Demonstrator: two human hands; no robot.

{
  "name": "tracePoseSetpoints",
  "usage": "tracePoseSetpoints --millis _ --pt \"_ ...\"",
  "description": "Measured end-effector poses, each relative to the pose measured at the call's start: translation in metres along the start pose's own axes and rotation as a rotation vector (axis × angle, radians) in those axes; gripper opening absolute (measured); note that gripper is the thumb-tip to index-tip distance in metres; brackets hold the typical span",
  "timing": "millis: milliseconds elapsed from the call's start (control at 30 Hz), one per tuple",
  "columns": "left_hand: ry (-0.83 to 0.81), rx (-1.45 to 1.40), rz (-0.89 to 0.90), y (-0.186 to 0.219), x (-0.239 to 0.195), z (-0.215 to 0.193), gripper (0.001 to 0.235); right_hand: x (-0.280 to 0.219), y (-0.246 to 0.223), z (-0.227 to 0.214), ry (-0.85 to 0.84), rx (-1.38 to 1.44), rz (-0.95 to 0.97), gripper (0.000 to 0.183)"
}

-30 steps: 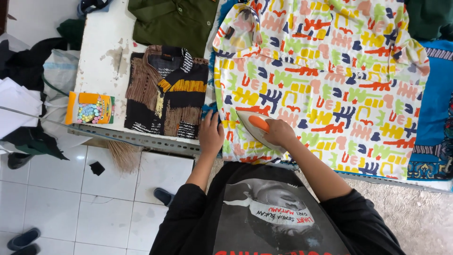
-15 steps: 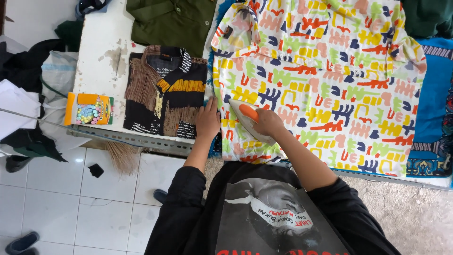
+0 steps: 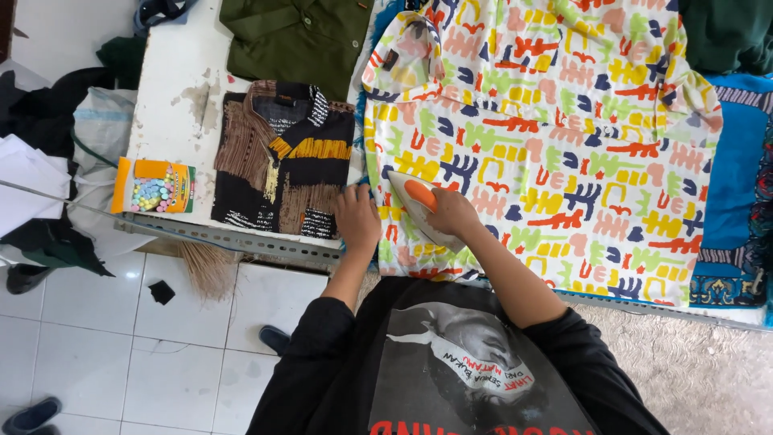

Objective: The person irons a patterned shirt on a table. They first fold a different shirt and set it aside, then spray water on the patterned shirt and iron it with a handheld iron, smoothing the fabric with their hands.

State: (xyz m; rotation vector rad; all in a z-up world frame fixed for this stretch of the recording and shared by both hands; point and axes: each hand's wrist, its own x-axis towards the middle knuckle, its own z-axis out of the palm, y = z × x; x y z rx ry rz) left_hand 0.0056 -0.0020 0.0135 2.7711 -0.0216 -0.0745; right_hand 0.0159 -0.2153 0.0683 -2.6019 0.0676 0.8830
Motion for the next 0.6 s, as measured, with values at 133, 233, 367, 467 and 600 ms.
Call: tracePoseSetpoints --millis 133,233,367,467,600 --pt "0.084 -0.182 -0.115 0.022 -0.021 0.018 0.033 -0.002 0.012 0.001 -0.019 -0.002 0.001 0.053" --pt "-0.088 -0.330 -0.336 0.020 -0.019 0.024 0.033 -0.018 0.030 -0.002 -0.071 -0.039 0.000 0.053" --pt "-0.216 -0.561 -0.625 -0.006 -0.008 0.045 0.026 -0.031 0.046 -0.005 -0.096 -0.011 -0.007 0.051" --pt "-0.185 -0.649 -0.644 -0.016 -0.004 0.041 0.027 -0.024 0.045 0.000 -0.083 -0.041 -0.054 0.050" --pt "-0.166 -0.653 -0.559 -0.014 -0.003 0.050 0.044 -0.004 0.029 0.005 -0.025 -0.087 -0.106 0.050"
